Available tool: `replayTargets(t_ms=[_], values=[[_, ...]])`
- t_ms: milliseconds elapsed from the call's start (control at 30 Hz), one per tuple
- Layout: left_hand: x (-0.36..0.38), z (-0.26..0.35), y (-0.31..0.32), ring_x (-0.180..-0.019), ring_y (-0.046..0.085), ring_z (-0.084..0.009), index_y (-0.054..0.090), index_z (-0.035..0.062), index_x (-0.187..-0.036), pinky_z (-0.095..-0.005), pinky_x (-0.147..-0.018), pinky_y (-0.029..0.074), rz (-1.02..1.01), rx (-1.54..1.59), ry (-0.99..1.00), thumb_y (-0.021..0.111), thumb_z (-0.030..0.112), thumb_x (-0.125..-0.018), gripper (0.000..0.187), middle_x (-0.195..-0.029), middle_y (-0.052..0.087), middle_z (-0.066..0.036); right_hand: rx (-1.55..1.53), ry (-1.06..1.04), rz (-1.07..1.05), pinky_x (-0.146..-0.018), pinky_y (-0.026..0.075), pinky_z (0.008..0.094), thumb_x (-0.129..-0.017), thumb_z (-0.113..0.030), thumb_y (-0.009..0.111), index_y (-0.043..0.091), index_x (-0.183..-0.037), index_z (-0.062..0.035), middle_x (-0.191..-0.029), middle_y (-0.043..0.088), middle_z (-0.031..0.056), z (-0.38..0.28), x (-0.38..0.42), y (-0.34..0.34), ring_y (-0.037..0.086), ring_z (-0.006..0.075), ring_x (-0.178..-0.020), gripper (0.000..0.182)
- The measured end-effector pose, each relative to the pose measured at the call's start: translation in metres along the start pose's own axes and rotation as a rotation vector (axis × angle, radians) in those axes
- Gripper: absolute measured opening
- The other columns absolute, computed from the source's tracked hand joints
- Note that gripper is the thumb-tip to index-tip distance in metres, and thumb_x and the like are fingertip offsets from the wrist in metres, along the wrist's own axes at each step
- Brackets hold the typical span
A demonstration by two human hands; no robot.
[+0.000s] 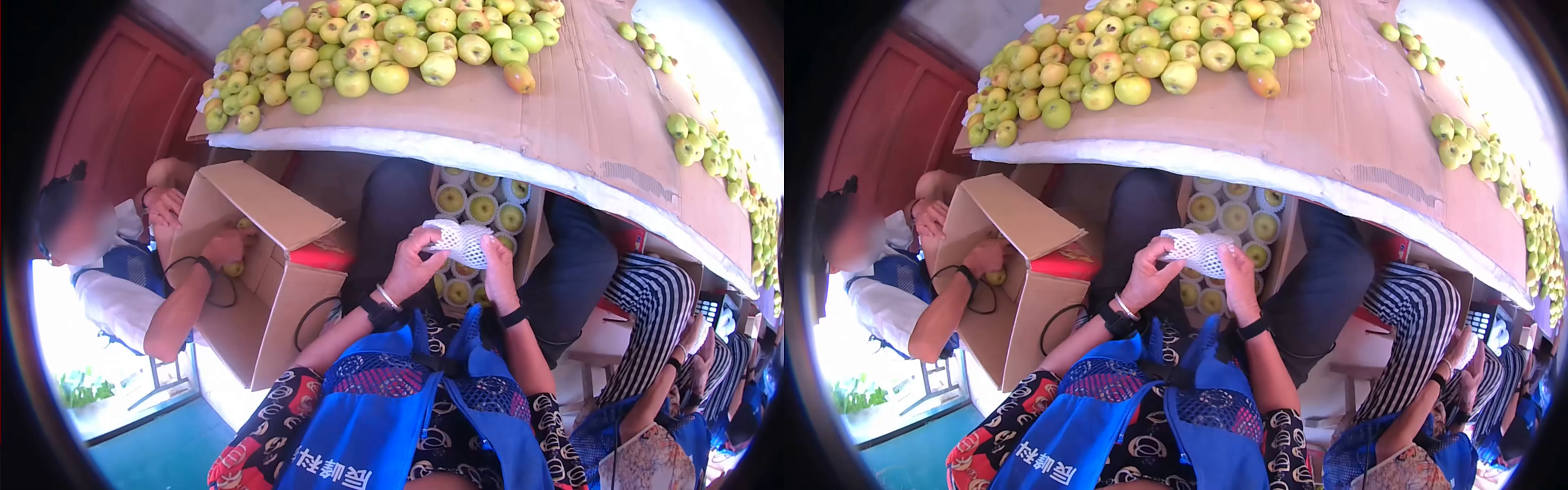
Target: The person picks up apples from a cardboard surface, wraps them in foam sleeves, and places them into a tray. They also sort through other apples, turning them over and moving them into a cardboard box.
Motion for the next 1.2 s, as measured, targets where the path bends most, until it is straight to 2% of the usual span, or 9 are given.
replayTargets(t_ms=[100,233,433,533,633,900,967,1067,1200], values=[[-0.001,0.008,-0.002,-0.086,0.052,-0.0058,0.055,0.0002,-0.094,-0.0236,-0.077,0.044,-0.084,-0.225,0.132,0.055,-0.001,-0.083,0.012,-0.089,0.057,0.000,0.027,-0.061,0.072,-0.071,0.044,0.0221,-0.094,-0.022,0.047,0.059,-0.098,-0.0001,-0.088,0.061,0.0013,0.006,-0.001,-0.004,0.054,0.0061,-0.077,0.025],[0.002,-0.012,-0.004,-0.089,0.054,-0.0094,0.056,0.0023,-0.096,-0.0251,-0.080,0.044,-0.043,0.333,-0.269,0.054,0.000,-0.084,0.013,-0.094,0.059,-0.003,0.023,-0.186,0.144,-0.067,0.043,0.0212,-0.095,-0.022,0.045,0.059,-0.092,-0.0007,-0.084,0.060,-0.0005,-0.003,0.001,0.000,0.052,0.0039,-0.073,0.026],[-0.007,0.005,-0.008,-0.103,0.054,-0.0156,0.052,0.0062,-0.112,-0.0333,-0.091,0.043,0.053,0.815,-0.441,0.051,0.010,-0.089,0.024,-0.111,0.057,-0.005,-0.047,-0.245,0.241,-0.092,0.037,0.0315,-0.092,-0.031,0.047,0.039,-0.123,-0.0032,-0.122,0.048,0.0107,-0.019,-0.001,-0.002,0.046,0.0161,-0.112,0.043],[-0.009,0.006,-0.013,-0.109,0.051,-0.0176,0.047,0.0082,-0.119,-0.0381,-0.092,0.042,0.037,1.015,-0.519,0.050,0.014,-0.090,0.030,-0.117,0.054,-0.005,0.089,-0.201,-0.033,-0.101,0.029,0.0354,-0.071,-0.020,0.062,0.016,-0.139,-0.0058,-0.139,0.031,0.0123,-0.026,-0.001,0.005,0.028,0.0239,-0.130,0.083],[-0.007,0.005,-0.012,-0.108,0.052,-0.0176,0.046,0.0097,-0.121,-0.0384,-0.090,0.044,-0.047,1.006,-0.608,0.051,0.015,-0.090,0.032,-0.117,0.053,-0.004,0.295,-0.262,-0.263,-0.104,0.025,0.0332,-0.064,-0.014,0.073,0.020,-0.137,-0.0018,-0.133,0.035,0.0127,-0.008,0.001,0.021,0.034,0.0220,-0.125,0.091],[0.005,0.001,-0.002,-0.107,0.052,-0.0157,0.037,0.0122,-0.127,-0.0351,-0.086,0.046,-0.322,0.591,-0.888,0.053,0.010,-0.088,0.042,-0.119,0.051,-0.004,-0.063,-0.226,0.133,-0.078,0.048,0.0248,-0.075,0.003,0.063,0.052,-0.111,0.0026,-0.101,0.061,0.0066,-0.019,-0.007,0.024,0.058,0.0114,-0.088,0.038],[0.007,0.002,0.001,-0.114,0.047,-0.0178,0.031,0.0141,-0.130,-0.0382,-0.092,0.041,-0.204,0.514,-0.871,0.064,0.010,-0.080,0.060,-0.124,0.046,-0.006,-0.095,-0.239,0.194,-0.075,0.049,0.0250,-0.076,0.003,0.063,0.058,-0.104,0.0029,-0.095,0.063,0.0055,-0.030,-0.001,0.025,0.059,0.0107,-0.083,0.028],[-0.006,0.019,-0.001,-0.128,0.029,-0.0226,0.023,0.0065,-0.136,-0.0384,-0.107,0.021,-0.160,-0.123,-0.116,0.082,0.017,-0.056,0.100,-0.133,0.035,-0.013,-0.033,-0.202,0.174,-0.073,0.049,0.0244,-0.076,0.002,0.064,0.060,-0.103,0.0031,-0.092,0.064,0.0052,-0.033,0.004,0.028,0.060,0.0102,-0.079,0.027],[-0.009,0.035,0.012,-0.115,0.045,-0.0210,0.024,0.0025,-0.135,-0.0318,-0.097,0.037,-0.242,-0.221,-0.116,0.079,0.014,-0.061,0.093,-0.125,0.045,-0.010,0.069,-0.207,0.082,-0.074,0.048,0.0247,-0.074,-0.001,0.068,0.055,-0.102,0.0012,-0.091,0.061,0.0037,-0.018,0.014,0.041,0.058,0.0088,-0.082,0.032]])
Point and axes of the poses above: each hand's wrist, its own x-axis away from the middle knuckle, its own y-axis out of the palm, z = x × y, the point moved 1 cm from there along -x, towards the middle knuckle
